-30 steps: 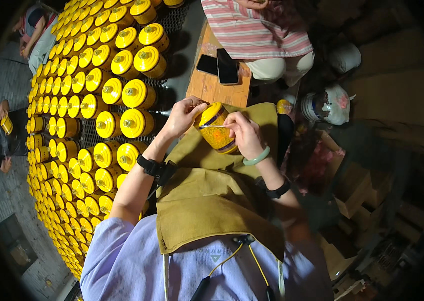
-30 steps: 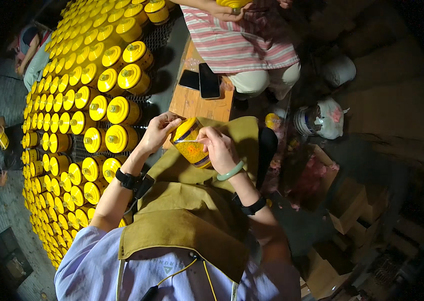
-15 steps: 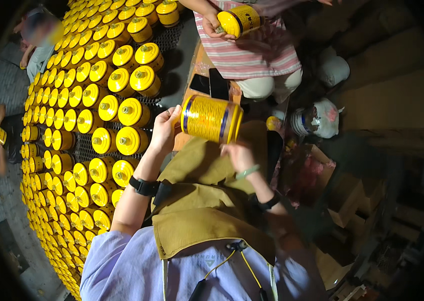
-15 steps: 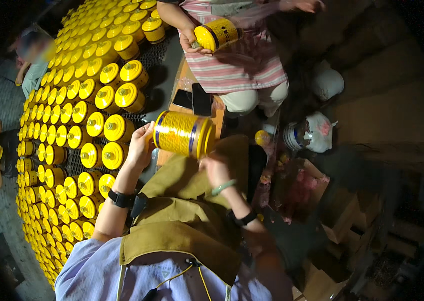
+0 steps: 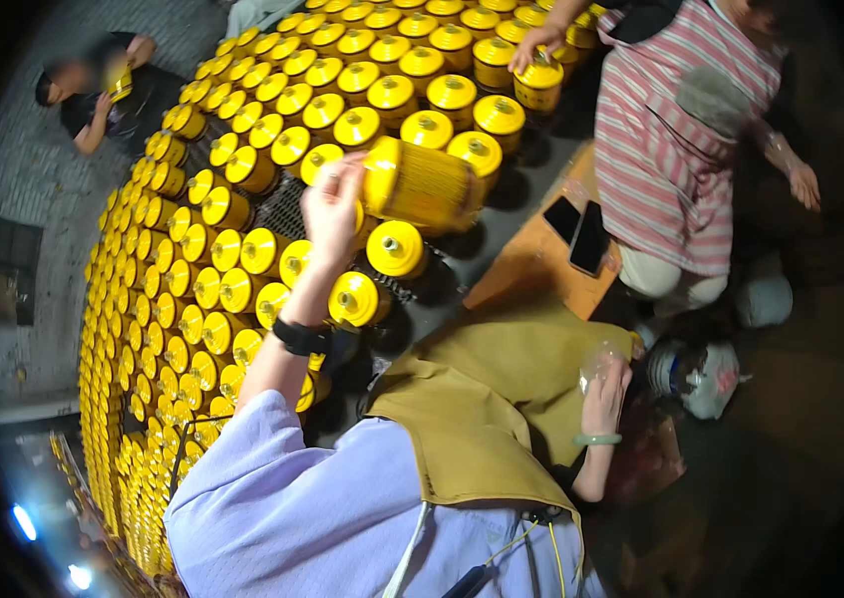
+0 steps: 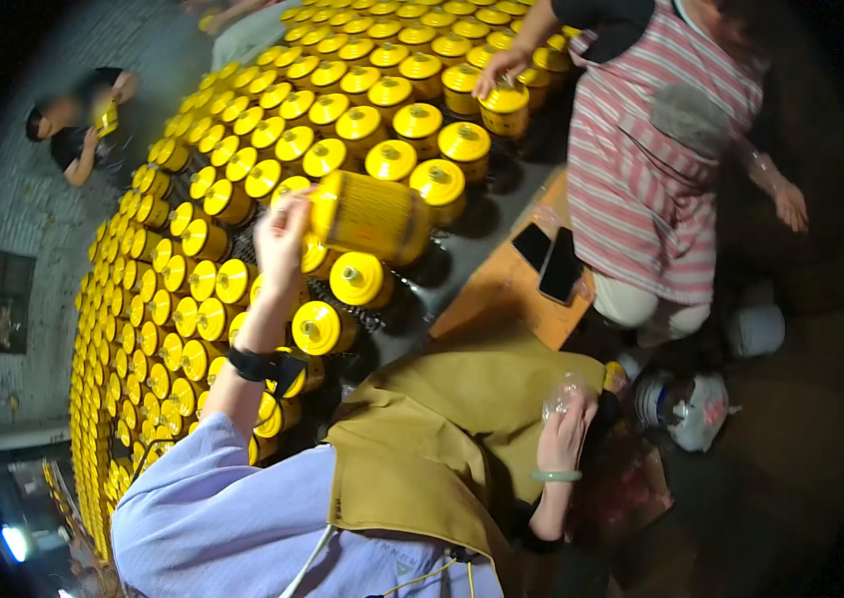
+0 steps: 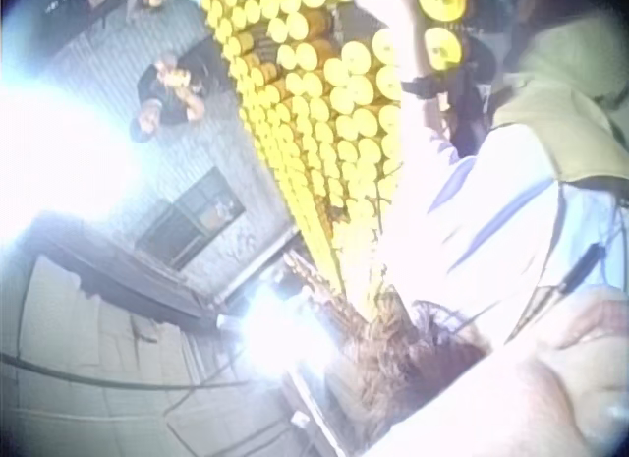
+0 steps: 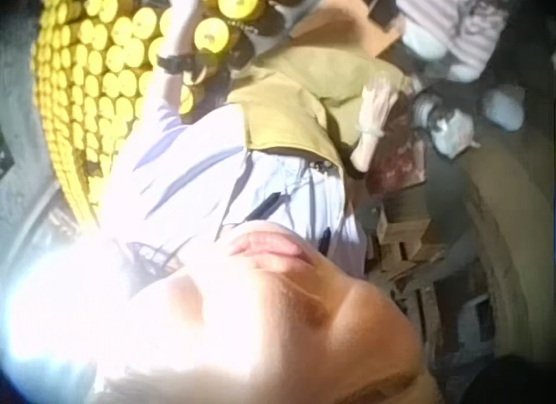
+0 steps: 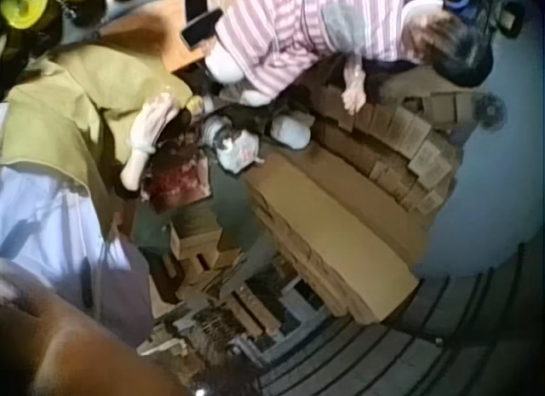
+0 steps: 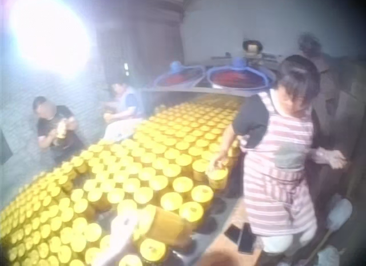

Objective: The recorder is applying labels or protective wrapping to yellow cylindrical plastic containers in a workshop environment.

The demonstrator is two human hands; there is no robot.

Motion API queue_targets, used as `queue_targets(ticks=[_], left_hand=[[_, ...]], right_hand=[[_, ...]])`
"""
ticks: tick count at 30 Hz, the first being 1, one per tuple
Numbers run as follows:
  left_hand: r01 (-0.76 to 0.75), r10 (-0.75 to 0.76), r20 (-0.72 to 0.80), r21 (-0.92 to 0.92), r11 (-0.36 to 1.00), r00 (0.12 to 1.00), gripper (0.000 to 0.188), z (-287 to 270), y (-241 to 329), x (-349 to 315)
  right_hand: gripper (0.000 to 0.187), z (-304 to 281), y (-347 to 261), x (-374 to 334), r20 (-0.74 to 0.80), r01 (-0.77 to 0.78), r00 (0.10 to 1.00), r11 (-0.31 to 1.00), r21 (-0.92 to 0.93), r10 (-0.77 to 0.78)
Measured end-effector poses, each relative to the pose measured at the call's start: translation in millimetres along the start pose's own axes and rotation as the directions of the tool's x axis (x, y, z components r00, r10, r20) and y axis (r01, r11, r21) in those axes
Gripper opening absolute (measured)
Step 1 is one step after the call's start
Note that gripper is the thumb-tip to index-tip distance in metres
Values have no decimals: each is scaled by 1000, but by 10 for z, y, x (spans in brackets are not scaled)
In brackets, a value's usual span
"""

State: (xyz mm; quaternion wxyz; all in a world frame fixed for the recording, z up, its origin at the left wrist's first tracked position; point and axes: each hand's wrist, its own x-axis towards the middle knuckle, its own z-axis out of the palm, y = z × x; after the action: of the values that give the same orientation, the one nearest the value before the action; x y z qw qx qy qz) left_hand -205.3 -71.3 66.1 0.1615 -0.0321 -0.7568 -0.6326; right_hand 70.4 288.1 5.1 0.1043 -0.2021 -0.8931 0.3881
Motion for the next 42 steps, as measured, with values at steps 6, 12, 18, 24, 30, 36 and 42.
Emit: queue_targets(ticks=[6,12,18,24,30,36,42], left_hand=[[-139,379,-263,630,764,887,13,-1772,-327,902],[-181,307,23,849,496,951,15,-2366,-1243,926],[-80,101,43,911,405,994,19,-2454,-1612,676],[-221,261,126,901,374,957,26,-1874,-1060,773],[-409,144,397,739,536,906,27,-1231,-1317,1021],[-542,86,578,690,480,811,17,-1277,-1530,1278],[-664,171,659,637,391,732,28,-1239,-944,1414]], right_hand=[[30,7,81,7,-11,66,998,981,-182,-69],[31,116,-710,364,-66,-99,993,992,-81,94],[40,267,-1945,715,305,323,786,778,540,-538],[38,527,-1959,990,411,255,795,861,440,-446],[35,574,-1292,572,421,79,852,873,481,-309],[17,308,-1066,388,431,-364,891,789,495,141],[14,310,-859,371,105,5,993,936,352,-45]])
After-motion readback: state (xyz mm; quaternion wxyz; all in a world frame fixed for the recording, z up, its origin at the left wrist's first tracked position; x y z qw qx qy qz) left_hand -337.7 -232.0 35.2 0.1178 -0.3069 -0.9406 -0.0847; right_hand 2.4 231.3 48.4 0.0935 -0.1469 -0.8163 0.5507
